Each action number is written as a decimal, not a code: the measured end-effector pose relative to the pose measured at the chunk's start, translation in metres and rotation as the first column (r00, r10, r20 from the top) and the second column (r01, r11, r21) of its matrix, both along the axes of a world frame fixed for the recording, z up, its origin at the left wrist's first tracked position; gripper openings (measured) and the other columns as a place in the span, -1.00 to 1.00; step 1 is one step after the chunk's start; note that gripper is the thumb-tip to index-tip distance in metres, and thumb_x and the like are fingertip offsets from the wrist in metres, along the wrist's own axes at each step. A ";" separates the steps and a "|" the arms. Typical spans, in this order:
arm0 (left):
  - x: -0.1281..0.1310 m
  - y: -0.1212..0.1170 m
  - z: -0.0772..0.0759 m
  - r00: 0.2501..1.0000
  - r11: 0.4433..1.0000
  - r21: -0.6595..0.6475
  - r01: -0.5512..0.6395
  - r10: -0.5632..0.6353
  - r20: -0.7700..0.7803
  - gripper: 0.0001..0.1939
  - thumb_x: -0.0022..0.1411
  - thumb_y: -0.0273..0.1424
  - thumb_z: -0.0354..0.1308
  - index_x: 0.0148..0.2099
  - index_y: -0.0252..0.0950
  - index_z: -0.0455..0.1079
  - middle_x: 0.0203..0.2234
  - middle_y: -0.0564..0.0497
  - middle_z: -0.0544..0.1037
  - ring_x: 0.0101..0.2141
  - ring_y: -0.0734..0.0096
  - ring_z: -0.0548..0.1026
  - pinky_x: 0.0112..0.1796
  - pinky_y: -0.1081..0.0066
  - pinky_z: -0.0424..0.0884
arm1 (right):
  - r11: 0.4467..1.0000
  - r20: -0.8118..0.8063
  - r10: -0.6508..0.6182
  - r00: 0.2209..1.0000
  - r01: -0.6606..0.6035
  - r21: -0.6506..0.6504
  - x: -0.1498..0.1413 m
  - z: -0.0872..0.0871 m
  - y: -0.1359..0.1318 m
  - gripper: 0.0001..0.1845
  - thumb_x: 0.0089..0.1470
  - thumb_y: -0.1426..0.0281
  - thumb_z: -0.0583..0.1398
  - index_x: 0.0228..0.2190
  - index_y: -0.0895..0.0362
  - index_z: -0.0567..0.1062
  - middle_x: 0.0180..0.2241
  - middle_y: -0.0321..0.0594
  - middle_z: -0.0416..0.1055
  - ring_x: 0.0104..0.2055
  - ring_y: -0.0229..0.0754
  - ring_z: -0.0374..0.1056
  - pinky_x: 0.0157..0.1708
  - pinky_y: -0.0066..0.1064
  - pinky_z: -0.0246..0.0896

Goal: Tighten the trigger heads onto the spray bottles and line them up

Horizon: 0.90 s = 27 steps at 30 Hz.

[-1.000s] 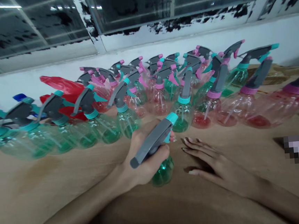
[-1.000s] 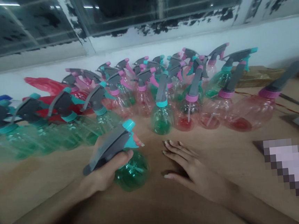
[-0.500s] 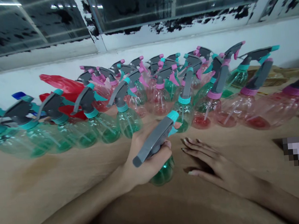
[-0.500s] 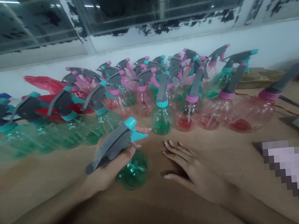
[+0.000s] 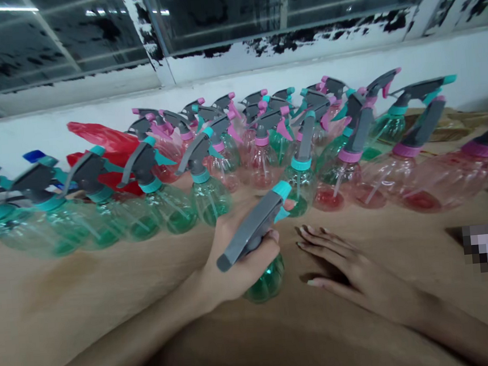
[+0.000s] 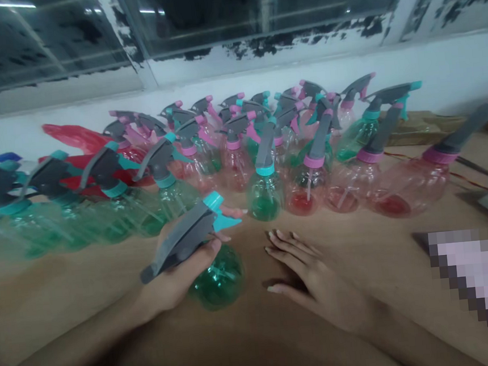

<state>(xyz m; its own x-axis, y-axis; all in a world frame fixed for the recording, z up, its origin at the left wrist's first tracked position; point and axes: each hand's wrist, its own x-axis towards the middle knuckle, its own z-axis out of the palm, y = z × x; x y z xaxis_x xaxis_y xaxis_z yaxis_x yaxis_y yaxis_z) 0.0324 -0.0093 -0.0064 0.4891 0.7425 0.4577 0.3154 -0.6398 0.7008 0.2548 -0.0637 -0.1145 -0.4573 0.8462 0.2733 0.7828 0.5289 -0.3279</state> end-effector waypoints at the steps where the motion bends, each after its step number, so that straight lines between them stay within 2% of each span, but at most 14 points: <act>1: 0.000 0.000 0.000 1.000 1.000 0.004 -0.006 0.006 -0.005 -0.77 0.04 -0.47 0.01 -0.25 -0.18 0.41 -0.35 0.02 0.53 -0.33 0.32 0.50 -0.31 0.38 0.48 | 1.000 0.007 0.000 1.000 0.000 0.001 0.000 0.000 0.000 -0.40 0.11 0.19 0.10 0.16 0.03 0.13 0.21 -0.23 0.08 0.25 -0.10 -0.05 0.18 -0.08 -0.03; 7: 0.000 -0.003 0.000 0.997 0.996 -0.061 -0.069 0.067 -0.023 -0.85 0.05 -0.44 0.02 -0.34 -0.21 0.41 -0.40 -0.01 0.53 -0.36 0.31 0.50 -0.34 0.36 0.49 | 1.000 0.029 -0.009 1.000 0.009 -0.013 -0.001 0.001 0.000 -0.42 0.12 0.17 0.08 0.15 0.03 0.14 0.21 -0.23 0.08 0.25 -0.09 -0.05 0.18 -0.05 -0.02; 13: 0.000 -0.002 0.003 1.000 0.999 -0.045 -0.010 0.009 -0.007 -0.75 0.05 -0.47 0.02 -0.21 -0.22 0.42 -0.38 -0.01 0.52 -0.35 0.32 0.49 -0.28 0.32 0.46 | 1.000 0.009 -0.001 1.000 0.001 -0.012 0.000 0.000 0.000 -0.41 0.12 0.17 0.09 0.15 0.03 0.14 0.21 -0.22 0.08 0.25 -0.10 -0.05 0.18 -0.06 -0.03; 19: 0.000 -0.001 0.002 1.000 1.000 -0.022 0.012 -0.011 0.015 -0.76 0.05 -0.49 0.02 -0.22 -0.19 0.41 -0.35 0.01 0.53 -0.35 0.33 0.48 -0.25 0.31 0.43 | 1.000 -0.004 0.005 1.000 -0.005 -0.016 0.000 0.000 0.001 -0.40 0.11 0.17 0.10 0.15 0.02 0.14 0.20 -0.22 0.11 0.24 -0.07 -0.04 0.17 -0.03 -0.03; 23: -0.001 -0.001 0.000 1.000 0.999 -0.042 -0.010 0.010 0.011 -0.85 0.03 -0.45 0.01 -0.34 -0.19 0.39 -0.38 0.02 0.53 -0.37 0.33 0.47 -0.29 0.33 0.43 | 1.000 -0.018 0.007 1.000 -0.007 -0.001 0.000 0.001 0.001 -0.41 0.11 0.19 0.10 0.15 0.01 0.14 0.20 -0.22 0.11 0.24 -0.06 -0.03 0.17 -0.02 -0.01; 27: -0.002 -0.002 0.002 1.000 0.998 -0.070 -0.010 0.011 0.013 -0.80 0.01 -0.48 0.01 -0.30 -0.19 0.39 -0.41 0.03 0.51 -0.38 0.34 0.46 -0.28 0.34 0.42 | 1.000 -0.009 0.000 1.000 0.000 -0.001 -0.001 0.001 0.000 -0.41 0.11 0.19 0.10 0.16 0.02 0.13 0.20 -0.22 0.10 0.24 -0.07 -0.03 0.17 -0.03 -0.02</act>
<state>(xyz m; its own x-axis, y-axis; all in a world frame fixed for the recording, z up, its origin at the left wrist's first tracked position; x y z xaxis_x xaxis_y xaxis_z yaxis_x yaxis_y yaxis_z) 0.0304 -0.0113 -0.0043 0.4756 0.7778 0.4109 0.3124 -0.5860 0.7477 0.2541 -0.0637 -0.1132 -0.4549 0.8466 0.2763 0.7799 0.5286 -0.3353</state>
